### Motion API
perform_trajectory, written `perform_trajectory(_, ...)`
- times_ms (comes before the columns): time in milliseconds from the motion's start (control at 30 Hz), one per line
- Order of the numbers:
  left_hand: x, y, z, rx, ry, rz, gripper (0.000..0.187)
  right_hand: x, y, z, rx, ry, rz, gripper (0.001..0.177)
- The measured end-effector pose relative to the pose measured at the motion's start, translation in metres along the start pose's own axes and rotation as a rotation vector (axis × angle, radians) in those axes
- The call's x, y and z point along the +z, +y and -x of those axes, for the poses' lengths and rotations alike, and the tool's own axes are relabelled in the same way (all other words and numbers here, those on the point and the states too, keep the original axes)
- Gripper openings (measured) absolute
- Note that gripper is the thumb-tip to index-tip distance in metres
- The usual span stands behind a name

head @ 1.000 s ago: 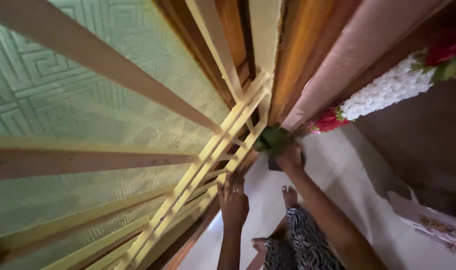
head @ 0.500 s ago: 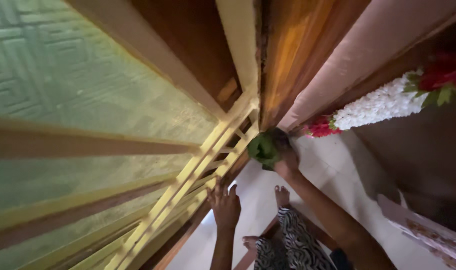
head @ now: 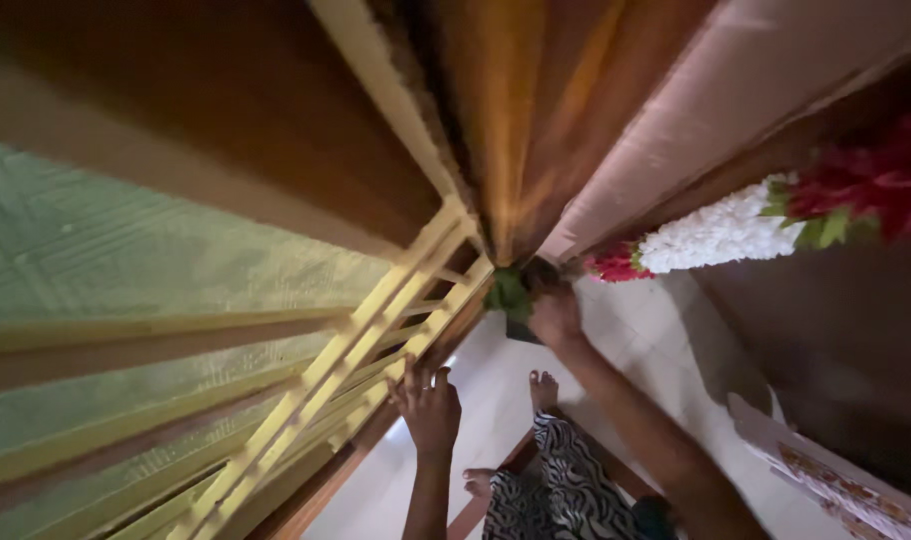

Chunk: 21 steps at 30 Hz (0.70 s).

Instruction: The person cleans a wooden window frame with metal grilles using a spray bottle and a green cloth. They spray the frame and wipe it thoroughly, focusing on the vertical and horizontal bars as well as the decorative elements.

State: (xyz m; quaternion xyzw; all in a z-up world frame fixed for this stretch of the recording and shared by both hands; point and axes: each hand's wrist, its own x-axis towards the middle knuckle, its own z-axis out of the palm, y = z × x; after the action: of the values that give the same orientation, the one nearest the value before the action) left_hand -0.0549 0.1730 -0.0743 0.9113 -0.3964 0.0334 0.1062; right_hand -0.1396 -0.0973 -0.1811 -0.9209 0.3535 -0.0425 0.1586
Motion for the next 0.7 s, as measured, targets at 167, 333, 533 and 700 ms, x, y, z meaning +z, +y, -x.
perform_trajectory(167, -0.008, 0.008, -0.005, -0.001, 0.008, 0.008, 0.02, -0.003, -0.074, 0.034, 0.062, 0.02, -0.235, 0.039)
perform_trajectory(333, -0.004, 0.01, -0.006, -0.018, 0.027, -0.023, 0.017, 0.006, -0.007, 0.009, -0.01, -0.188, 0.08, 0.032)
perform_trajectory(533, -0.01, 0.011, -0.004, -0.046, 0.006, -0.002, 0.016, 0.047, -0.035, 0.039, -0.1, -0.069, -0.056, 0.026)
perform_trajectory(700, -0.01, 0.013, -0.006, -0.022, 0.041, -0.008, 0.013, 0.025, -0.042, 0.029, 0.032, 0.034, 0.006, 0.037)
